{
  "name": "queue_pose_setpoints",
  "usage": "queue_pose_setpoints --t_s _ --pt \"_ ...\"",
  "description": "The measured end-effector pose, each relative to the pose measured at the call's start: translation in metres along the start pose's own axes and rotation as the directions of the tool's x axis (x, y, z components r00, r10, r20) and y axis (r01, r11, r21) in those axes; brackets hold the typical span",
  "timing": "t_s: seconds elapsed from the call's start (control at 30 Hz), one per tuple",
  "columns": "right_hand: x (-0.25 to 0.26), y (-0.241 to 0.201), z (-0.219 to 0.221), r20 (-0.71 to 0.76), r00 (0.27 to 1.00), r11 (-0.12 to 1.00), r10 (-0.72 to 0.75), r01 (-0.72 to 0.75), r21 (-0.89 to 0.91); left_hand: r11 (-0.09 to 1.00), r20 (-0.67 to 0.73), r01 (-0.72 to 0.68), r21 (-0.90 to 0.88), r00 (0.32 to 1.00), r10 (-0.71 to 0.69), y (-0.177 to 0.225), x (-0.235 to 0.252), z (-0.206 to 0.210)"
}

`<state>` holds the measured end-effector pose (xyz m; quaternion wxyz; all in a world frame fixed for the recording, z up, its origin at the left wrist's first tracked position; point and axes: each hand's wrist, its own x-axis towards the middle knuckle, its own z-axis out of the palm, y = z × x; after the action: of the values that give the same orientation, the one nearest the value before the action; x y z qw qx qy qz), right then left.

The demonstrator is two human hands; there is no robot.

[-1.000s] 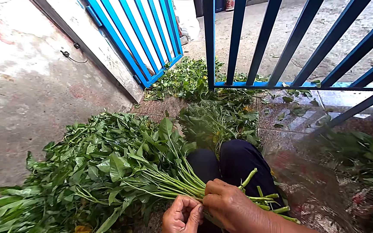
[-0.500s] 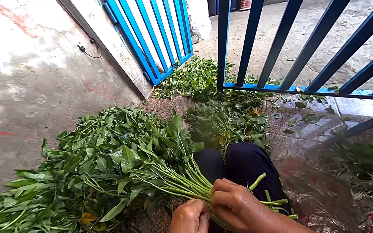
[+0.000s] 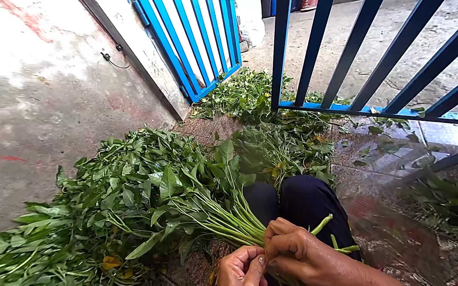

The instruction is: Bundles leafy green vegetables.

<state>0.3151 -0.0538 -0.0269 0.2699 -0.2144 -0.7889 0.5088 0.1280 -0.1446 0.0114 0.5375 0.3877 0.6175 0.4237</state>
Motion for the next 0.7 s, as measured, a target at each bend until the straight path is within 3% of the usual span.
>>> queue_pose_setpoints --t_s 0.13,0.3,0.37,0.47,0.6,0.7 --pt "0.001 0.004 0.002 -0.034 0.999 0.999 -0.024 0.023 -0.035 0.965 0.073 -0.178 0.19 0.983 0.167 -0.007 0.004 -0.005" --pt "0.004 0.007 0.013 -0.118 0.991 0.98 -0.057 0.034 -0.195 0.875 0.018 -0.327 0.356 0.939 0.343 -0.016 0.007 0.001" --pt "0.005 0.006 0.015 -0.134 0.988 0.973 -0.07 0.038 -0.228 0.736 -0.026 -0.428 0.524 0.856 0.517 -0.025 0.009 0.007" --pt "0.007 0.001 0.013 -0.121 0.993 0.98 -0.001 -0.023 -0.2 0.47 -0.038 -0.484 0.738 0.666 0.745 -0.038 0.014 0.015" --pt "0.013 -0.006 0.009 -0.094 0.986 0.977 0.138 -0.151 -0.15 0.256 0.006 -0.473 0.843 0.484 0.875 -0.045 0.022 0.017" --pt "0.021 -0.011 0.004 -0.038 0.965 0.956 0.259 -0.261 -0.131 0.135 0.069 -0.476 0.869 0.387 0.919 -0.052 0.027 0.013"
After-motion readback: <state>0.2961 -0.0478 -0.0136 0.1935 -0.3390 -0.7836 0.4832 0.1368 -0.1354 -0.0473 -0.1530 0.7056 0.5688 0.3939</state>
